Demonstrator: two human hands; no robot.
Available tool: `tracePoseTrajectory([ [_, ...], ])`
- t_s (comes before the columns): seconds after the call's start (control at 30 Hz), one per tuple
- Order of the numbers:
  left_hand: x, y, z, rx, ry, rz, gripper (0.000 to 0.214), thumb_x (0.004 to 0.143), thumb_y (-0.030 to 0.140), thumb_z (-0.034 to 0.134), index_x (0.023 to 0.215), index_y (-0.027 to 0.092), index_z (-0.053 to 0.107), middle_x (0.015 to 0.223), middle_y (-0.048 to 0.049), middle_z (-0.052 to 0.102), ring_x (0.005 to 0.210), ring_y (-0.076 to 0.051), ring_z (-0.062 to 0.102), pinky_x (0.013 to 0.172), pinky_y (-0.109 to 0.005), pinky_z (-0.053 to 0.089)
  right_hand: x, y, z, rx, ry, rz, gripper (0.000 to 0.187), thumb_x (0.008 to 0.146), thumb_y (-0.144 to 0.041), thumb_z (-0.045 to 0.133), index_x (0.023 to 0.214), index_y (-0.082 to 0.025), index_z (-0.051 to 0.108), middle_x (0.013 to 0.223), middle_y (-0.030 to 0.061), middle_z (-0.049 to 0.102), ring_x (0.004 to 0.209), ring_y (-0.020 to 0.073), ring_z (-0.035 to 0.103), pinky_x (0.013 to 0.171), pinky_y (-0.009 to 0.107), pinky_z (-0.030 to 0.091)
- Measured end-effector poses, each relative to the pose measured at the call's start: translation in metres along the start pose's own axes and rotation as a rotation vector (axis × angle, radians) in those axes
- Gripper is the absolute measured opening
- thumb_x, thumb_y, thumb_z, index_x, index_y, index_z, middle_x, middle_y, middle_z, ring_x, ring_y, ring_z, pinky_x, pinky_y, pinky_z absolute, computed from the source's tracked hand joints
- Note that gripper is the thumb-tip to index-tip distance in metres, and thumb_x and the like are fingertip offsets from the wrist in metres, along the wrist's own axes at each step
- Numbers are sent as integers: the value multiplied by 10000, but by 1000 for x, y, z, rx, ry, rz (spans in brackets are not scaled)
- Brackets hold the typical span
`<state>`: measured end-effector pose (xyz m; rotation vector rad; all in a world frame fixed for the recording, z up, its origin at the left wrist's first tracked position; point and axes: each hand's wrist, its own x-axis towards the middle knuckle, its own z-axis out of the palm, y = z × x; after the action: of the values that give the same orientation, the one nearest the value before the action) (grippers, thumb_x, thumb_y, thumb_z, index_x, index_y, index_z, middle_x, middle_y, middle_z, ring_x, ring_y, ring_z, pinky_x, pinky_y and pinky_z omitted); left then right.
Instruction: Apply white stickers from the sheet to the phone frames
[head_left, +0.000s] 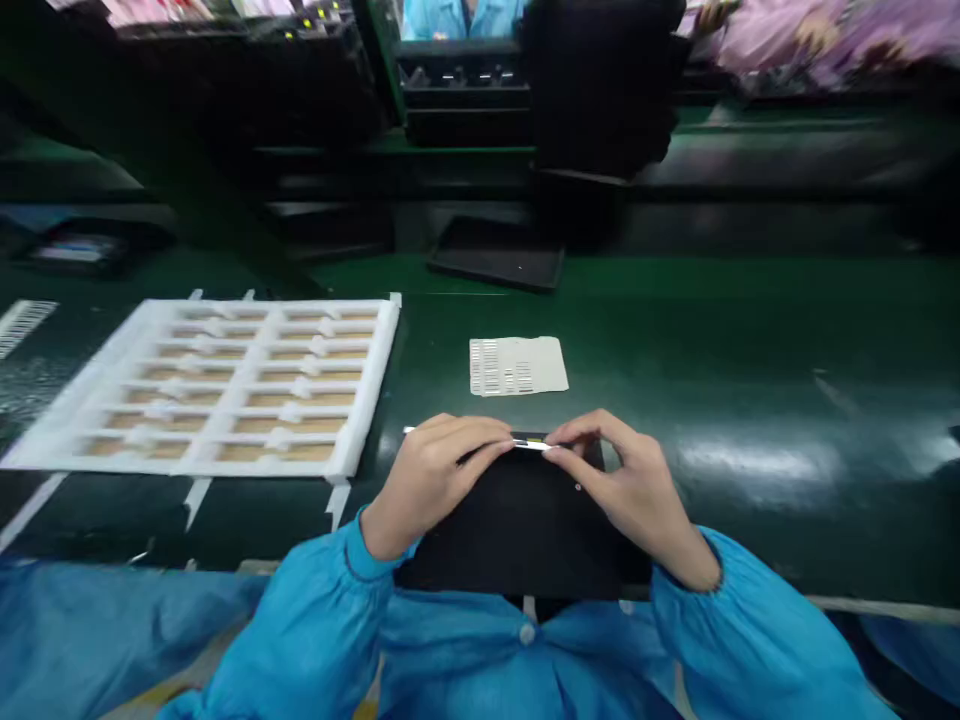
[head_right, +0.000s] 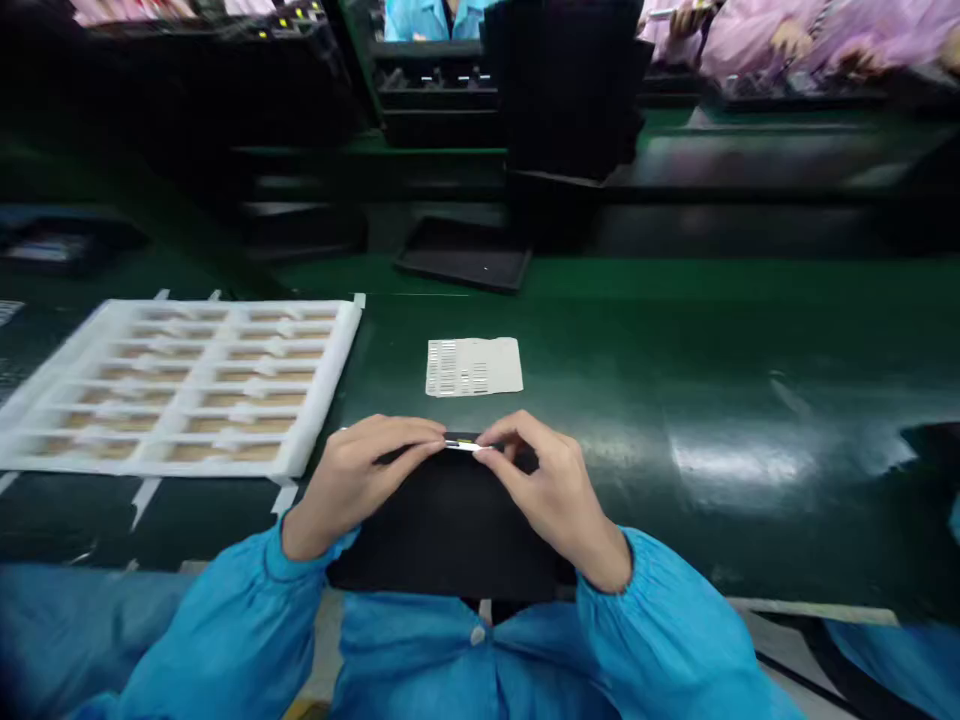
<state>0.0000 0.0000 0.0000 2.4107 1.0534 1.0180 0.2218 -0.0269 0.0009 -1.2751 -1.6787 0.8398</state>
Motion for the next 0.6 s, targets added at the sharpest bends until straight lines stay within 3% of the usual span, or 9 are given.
tracePoseTrajectory([
  [0.43,7,1,-7,-2,-121,-28,90,959,213,586,986,196,670,1002,1,747,932,-153,704,816,-275,509,-3,5,3,-31,-61,-194,149,923,-89,586,962,-208,667,961,17,678,927,136,643,827,264,513],
  [0.6,9,1,-7,-5,-149,-44,96,958,247,594,990,208,676,1004,16,747,928,-142,705,826,-274,512,-6,8,6,-313,-65,-385,307,941,-30,507,1150,-189,666,1054,76,664,932,165,621,776,312,500],
])
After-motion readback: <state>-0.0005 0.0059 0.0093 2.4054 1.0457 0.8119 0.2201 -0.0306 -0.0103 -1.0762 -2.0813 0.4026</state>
